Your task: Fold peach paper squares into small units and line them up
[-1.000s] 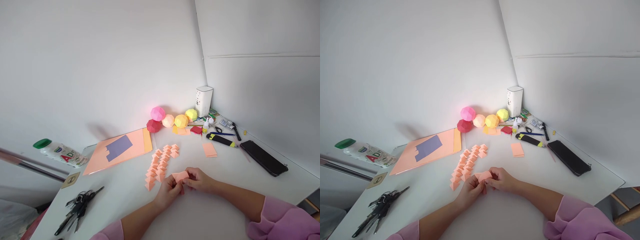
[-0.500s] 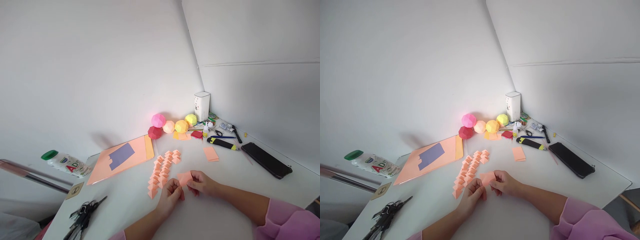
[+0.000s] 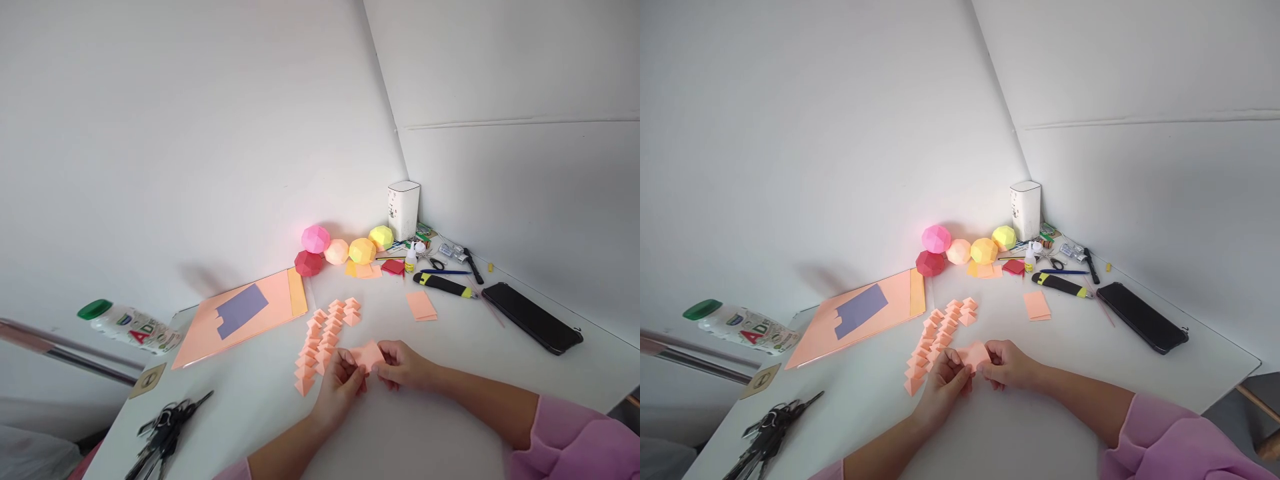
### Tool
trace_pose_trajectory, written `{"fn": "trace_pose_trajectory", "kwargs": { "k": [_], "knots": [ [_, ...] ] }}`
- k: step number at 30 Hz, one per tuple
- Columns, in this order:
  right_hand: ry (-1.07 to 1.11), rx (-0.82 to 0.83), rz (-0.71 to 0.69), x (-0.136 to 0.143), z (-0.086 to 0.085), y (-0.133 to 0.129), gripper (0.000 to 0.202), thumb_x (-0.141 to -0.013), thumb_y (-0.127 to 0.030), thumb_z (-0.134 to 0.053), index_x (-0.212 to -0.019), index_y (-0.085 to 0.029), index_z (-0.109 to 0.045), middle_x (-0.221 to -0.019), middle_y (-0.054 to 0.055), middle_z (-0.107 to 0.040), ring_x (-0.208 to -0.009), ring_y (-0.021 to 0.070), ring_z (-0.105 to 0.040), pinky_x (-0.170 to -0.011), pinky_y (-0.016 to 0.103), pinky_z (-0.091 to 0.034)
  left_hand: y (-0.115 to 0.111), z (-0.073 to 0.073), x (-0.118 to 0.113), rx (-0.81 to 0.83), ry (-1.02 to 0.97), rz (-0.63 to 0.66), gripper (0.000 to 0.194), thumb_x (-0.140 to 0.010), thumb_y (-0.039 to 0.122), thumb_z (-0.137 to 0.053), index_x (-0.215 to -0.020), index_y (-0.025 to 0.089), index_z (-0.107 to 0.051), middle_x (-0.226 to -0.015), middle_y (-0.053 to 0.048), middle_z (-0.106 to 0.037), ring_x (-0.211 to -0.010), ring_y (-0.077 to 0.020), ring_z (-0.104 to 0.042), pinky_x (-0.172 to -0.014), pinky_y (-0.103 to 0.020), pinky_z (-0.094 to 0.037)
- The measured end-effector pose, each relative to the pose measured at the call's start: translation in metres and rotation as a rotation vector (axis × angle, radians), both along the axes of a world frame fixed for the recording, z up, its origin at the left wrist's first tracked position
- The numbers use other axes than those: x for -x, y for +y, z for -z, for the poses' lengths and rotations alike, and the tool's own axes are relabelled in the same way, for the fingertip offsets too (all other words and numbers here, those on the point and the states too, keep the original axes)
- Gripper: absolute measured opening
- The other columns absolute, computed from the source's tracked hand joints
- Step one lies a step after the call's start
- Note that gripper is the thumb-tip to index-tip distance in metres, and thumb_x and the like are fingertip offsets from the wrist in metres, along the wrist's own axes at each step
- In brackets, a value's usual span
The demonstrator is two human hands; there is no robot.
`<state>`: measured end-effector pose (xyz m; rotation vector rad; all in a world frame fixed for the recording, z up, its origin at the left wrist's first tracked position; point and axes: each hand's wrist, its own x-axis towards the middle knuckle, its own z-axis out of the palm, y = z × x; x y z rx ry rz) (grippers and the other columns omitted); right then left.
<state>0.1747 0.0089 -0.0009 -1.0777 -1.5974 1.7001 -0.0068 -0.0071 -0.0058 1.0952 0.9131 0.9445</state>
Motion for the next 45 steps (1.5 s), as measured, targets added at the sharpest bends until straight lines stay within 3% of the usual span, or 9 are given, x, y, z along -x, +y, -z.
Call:
{"fn": "trace_pose_trajectory", "kwargs": {
  "k": [6, 8, 11, 13, 21, 26, 32, 38, 45],
  "knots": [
    [0.025, -0.026, 0.0, -0.001, 0.003, 0.0, 0.021, -0.083, -0.036, -0.055, -0.084, -0.016, -0.048, -0.063, -0.003, -0.054, -0.049, 0.0084, -0.052, -0.044, 0.019, -0.041, 0.001, 0.004, 0.002, -0.025, 0.018, 0.014, 0.034, -0.08, 0.044, -0.06, -0.079, 0.023, -0.034, -0.06, 0.008, -0.043, -0.049, -0.0073, -0.042, -0.049, -0.022, -0.03],
    [0.06, -0.049, 0.015, -0.001, 0.004, -0.001, 0.026, -0.081, -0.032, -0.058, -0.099, -0.018, -0.046, -0.077, 0.0, -0.058, -0.053, 0.0081, -0.053, -0.044, 0.018, -0.042, 0.0, 0.002, 0.003, -0.043, 0.05, 0.019, 0.029, -0.081, 0.045, -0.057, -0.085, 0.022, -0.04, -0.063, 0.007, -0.043, -0.05, -0.0078, -0.042, -0.049, -0.022, -0.03],
    [0.105, -0.144, 0.049, -0.001, 0.007, -0.002, 0.059, -0.077, -0.021, -0.06, -0.128, -0.028, -0.03, -0.111, 0.006, -0.051, -0.063, 0.0079, -0.055, -0.048, 0.019, -0.044, -0.001, -0.001, 0.004, -0.076, 0.105, 0.039, 0.032, -0.083, 0.046, -0.054, -0.104, 0.022, -0.047, -0.066, 0.006, -0.044, -0.053, -0.0086, -0.042, -0.052, -0.023, -0.032],
    [0.091, -0.25, 0.06, -0.001, 0.01, -0.001, 0.066, -0.077, -0.015, -0.057, -0.133, -0.032, -0.027, -0.117, 0.007, -0.047, -0.068, 0.0084, -0.055, -0.052, 0.02, -0.045, -0.001, -0.002, 0.005, -0.08, 0.144, 0.062, 0.04, -0.084, 0.047, -0.052, -0.113, 0.021, -0.047, -0.065, 0.005, -0.043, -0.054, -0.0096, -0.042, -0.053, -0.024, -0.032],
    [-0.01, -0.685, 0.124, -0.005, 0.017, 0.007, 0.029, -0.075, -0.006, -0.05, -0.096, -0.022, -0.061, -0.115, 0.008, -0.043, -0.058, 0.0058, -0.043, -0.053, 0.023, -0.04, -0.001, 0.0, 0.005, -0.074, 0.19, 0.104, 0.048, -0.082, 0.054, -0.051, -0.112, 0.017, -0.051, -0.061, 0.005, -0.04, -0.055, -0.0102, -0.037, -0.053, -0.024, -0.03],
    [-0.01, -0.633, 0.105, -0.004, 0.012, 0.006, 0.008, -0.079, -0.015, -0.052, -0.08, -0.017, -0.06, -0.11, 0.008, -0.045, -0.057, 0.0062, -0.043, -0.052, 0.023, -0.04, -0.001, -0.001, 0.005, -0.142, 0.2, 0.138, 0.036, -0.084, 0.048, -0.051, -0.103, 0.018, -0.057, -0.069, 0.003, -0.044, -0.057, -0.0094, -0.037, -0.054, -0.024, -0.03],
    [-0.054, -0.516, 0.041, -0.002, -0.001, 0.003, 0.023, -0.081, -0.025, -0.053, -0.062, -0.016, -0.045, -0.078, 0.003, -0.049, -0.059, 0.0093, -0.04, -0.05, 0.022, -0.033, 0.0, -0.002, 0.004, -0.215, 0.17, 0.158, 0.027, -0.084, 0.044, -0.054, -0.082, 0.017, -0.057, -0.071, 0.002, -0.045, -0.059, -0.0092, -0.038, -0.054, -0.023, -0.031],
    [-0.14, -0.418, -0.031, -0.005, 0.005, 0.005, 0.028, -0.078, -0.024, -0.055, -0.059, -0.017, -0.036, -0.062, -0.004, -0.038, -0.053, 0.0072, -0.032, -0.048, 0.021, -0.027, -0.003, -0.002, 0.003, -0.073, 0.054, 0.161, 0.026, -0.083, 0.042, -0.057, -0.084, 0.019, -0.046, -0.071, 0.002, -0.051, -0.063, -0.0094, -0.045, -0.058, -0.022, -0.034],
    [-0.188, -0.309, -0.072, -0.007, 0.008, 0.006, 0.023, -0.079, -0.027, -0.054, -0.062, -0.016, -0.042, -0.062, -0.004, -0.042, -0.055, 0.0083, -0.038, -0.05, 0.021, -0.03, -0.003, 0.001, 0.007, -0.101, 0.148, 0.241, 0.03, -0.085, 0.043, -0.054, -0.103, 0.021, -0.045, -0.091, -0.002, -0.054, -0.067, -0.0094, -0.047, -0.061, -0.024, -0.037]
  ]
}}
